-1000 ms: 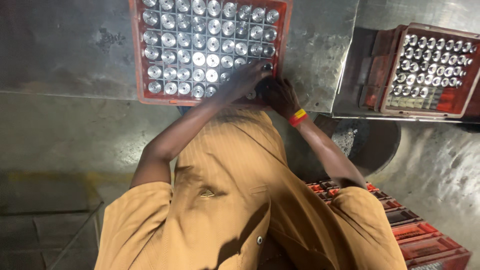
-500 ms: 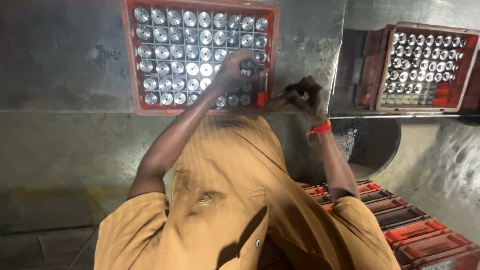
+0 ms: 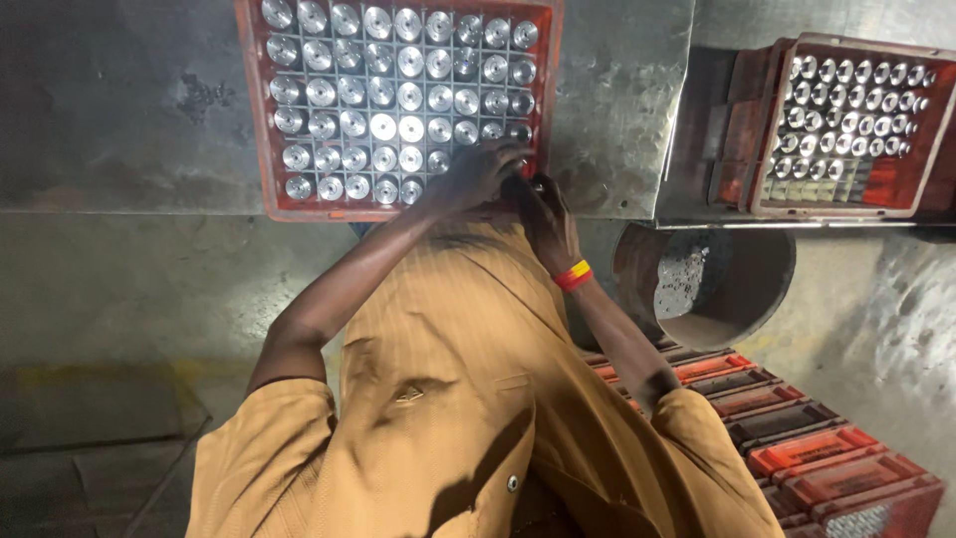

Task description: The person places small metal cup-shaped components one at a time into the cells of a red grid tray on a steel workbench, occasionally rubbing the tray surface with a stone and handling cylindrical metal pieces. They also reach into nearby buckets and crates of parts while filling the tray.

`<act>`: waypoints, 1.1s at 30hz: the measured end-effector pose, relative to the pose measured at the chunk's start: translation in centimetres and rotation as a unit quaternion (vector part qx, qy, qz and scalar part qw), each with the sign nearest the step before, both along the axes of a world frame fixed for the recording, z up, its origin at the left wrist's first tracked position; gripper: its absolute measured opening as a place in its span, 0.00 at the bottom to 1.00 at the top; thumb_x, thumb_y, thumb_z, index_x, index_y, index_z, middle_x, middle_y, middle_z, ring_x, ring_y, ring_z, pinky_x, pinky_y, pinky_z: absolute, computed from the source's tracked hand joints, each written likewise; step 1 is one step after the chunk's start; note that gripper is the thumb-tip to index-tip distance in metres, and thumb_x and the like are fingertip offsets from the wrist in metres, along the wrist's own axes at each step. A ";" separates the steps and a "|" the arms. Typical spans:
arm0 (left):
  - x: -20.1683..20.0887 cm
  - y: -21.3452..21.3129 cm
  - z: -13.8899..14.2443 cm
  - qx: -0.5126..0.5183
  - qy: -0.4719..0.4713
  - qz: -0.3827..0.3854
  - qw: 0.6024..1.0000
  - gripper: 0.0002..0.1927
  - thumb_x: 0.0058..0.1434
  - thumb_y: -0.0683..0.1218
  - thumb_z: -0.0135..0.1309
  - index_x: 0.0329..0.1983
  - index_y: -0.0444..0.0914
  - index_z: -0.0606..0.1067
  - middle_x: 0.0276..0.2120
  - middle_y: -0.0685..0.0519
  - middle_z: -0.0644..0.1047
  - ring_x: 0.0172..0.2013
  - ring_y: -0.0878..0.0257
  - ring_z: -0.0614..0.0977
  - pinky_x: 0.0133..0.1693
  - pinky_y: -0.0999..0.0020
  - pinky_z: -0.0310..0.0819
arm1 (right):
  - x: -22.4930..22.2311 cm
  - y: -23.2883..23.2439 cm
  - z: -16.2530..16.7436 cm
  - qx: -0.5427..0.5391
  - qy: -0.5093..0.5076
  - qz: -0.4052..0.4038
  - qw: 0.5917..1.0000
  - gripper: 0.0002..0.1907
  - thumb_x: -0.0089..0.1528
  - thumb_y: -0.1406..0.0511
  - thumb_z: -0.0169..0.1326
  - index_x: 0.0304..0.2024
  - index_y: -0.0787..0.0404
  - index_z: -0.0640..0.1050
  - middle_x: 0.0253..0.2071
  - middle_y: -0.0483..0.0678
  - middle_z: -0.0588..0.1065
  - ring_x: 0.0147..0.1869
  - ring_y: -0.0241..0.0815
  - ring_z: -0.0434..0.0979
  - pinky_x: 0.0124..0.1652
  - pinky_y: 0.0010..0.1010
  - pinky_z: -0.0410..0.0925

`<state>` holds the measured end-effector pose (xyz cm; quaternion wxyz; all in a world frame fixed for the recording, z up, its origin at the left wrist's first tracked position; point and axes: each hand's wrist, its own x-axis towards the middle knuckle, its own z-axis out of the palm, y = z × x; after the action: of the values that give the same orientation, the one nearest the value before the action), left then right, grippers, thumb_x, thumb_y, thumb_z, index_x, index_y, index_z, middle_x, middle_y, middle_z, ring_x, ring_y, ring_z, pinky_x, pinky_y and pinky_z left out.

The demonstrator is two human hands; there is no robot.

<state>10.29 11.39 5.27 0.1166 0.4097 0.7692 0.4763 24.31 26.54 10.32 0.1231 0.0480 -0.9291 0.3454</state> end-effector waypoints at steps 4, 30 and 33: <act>-1.0 0.7 -0.4 0.015 -0.133 0.036 0.990 0.13 0.75 0.48 0.51 0.58 0.41 0.77 0.46 0.43 0.82 0.46 0.47 0.84 0.50 0.55 0.75 | -0.5 0.5 0.2 0.050 -0.029 -0.020 0.998 0.10 0.64 0.71 0.57 0.48 0.57 0.81 0.47 0.49 0.78 0.50 0.56 0.78 0.50 0.45 0.71; -7.7 4.5 -0.8 -0.146 0.072 0.181 0.970 0.17 0.60 0.56 0.67 0.45 0.41 0.84 0.49 0.43 0.79 0.41 0.51 0.82 0.36 0.55 0.79 | -8.4 4.0 -2.2 -0.156 -0.031 -0.148 0.976 0.23 0.63 0.58 0.59 0.61 0.48 0.74 0.70 0.55 0.64 0.73 0.58 0.59 0.66 0.53 0.52; -8.7 2.9 0.1 0.015 -0.012 0.207 0.978 0.23 0.56 0.65 0.67 0.42 0.45 0.85 0.47 0.46 0.81 0.49 0.50 0.83 0.48 0.51 0.79 | -7.2 4.9 -0.5 -0.444 0.007 -0.166 0.881 0.26 0.63 0.58 0.60 0.63 0.51 0.72 0.65 0.55 0.68 0.66 0.57 0.66 0.60 0.50 0.59</act>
<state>1.63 14.31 5.42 0.0182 0.2374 0.8287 0.5066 17.14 31.44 9.80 0.1941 -0.1644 -0.6719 0.6955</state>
